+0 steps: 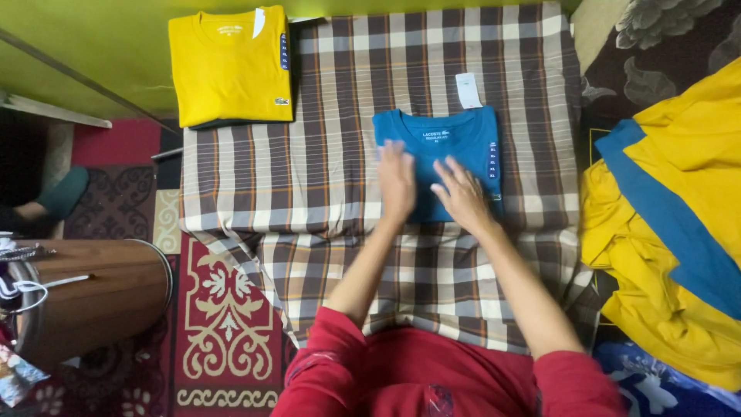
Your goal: The recorder is folding a blue Lacoste t-shirt on a flat patterned surface.
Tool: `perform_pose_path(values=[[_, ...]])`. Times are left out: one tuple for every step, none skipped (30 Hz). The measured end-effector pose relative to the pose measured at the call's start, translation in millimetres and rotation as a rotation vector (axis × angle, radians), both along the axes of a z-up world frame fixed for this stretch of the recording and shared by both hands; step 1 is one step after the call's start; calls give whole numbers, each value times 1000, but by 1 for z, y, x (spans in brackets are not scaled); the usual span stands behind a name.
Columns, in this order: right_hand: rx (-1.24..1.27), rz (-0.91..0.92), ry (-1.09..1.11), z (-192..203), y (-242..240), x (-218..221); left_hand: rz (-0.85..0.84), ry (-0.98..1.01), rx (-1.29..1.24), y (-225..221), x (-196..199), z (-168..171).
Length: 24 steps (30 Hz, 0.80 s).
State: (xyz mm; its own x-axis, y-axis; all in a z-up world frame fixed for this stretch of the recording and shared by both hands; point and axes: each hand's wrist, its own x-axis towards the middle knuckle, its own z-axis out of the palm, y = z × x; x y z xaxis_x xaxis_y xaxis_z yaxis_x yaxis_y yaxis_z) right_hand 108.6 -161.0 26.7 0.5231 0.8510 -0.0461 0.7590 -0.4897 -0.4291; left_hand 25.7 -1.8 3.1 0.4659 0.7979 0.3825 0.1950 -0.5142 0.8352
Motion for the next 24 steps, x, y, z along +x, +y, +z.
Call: perform_pose_path(values=[[48, -55, -109, -7, 3, 1, -142, 204, 88, -19, -6, 9], [95, -111, -220, -14, 5, 4, -286, 406, 176, -39, -11, 17], [91, -114, -223, -20, 1, 3, -290, 401, 174, -42, -15, 12], [38, -146, -250, -27, -4, 2, -323, 556, 205, -47, -20, 6], [-14, -177, -276, -33, -8, 1, -356, 710, 236, -52, -24, -1], [-19, -176, -274, -31, -4, 5, -357, 711, 231, -47, -19, 0], [-5, -190, -279, -29, 0, 9, -324, 700, 261, -42, -14, 0], [0, -203, -273, -30, -2, 5, -296, 700, 281, -44, -16, -3], [-14, -200, -259, -32, -5, -1, -302, 712, 267, -49, -22, -7], [-35, -220, -236, -31, 0, 4, -281, 715, 270, -45, -15, -7], [-56, -241, -212, -28, 4, 10, -261, 718, 274, -41, -9, -7], [-61, -245, -207, -32, 6, 14, -268, 721, 271, -40, -7, -6], [-50, -246, -270, -35, 8, 17, -275, 750, 269, -39, -5, -5], [-37, -243, -335, -38, 13, 22, -278, 778, 268, -35, -3, -4], [-38, -246, -333, -40, 17, 28, -281, 780, 268, -36, -2, -4], [-30, -270, -335, -43, 22, 35, -284, 787, 265, -35, -2, -5], [-21, -295, -336, -45, 26, 41, -286, 794, 263, -35, -1, -6], [-18, -295, -332, -47, 29, 49, -285, 799, 266, -35, -1, -5], [-17, -307, -362, -48, 32, 57, -287, 795, 262, -35, -1, -5], [-18, -316, -390, -49, 35, 64, -287, 792, 256, -35, -1, -4], [-15, -314, -384, -49, 37, 69, -284, 799, 257, -32, -1, -5], [-18, -326, -349, -47, 38, 75, -276, 791, 255, -31, 0, -5], [-22, -338, -314, -46, 39, 81, -268, 784, 254, -30, 1, -6], [-27, -334, -313, -45, 40, 80, -267, 784, 247, -20, 5, -8]])
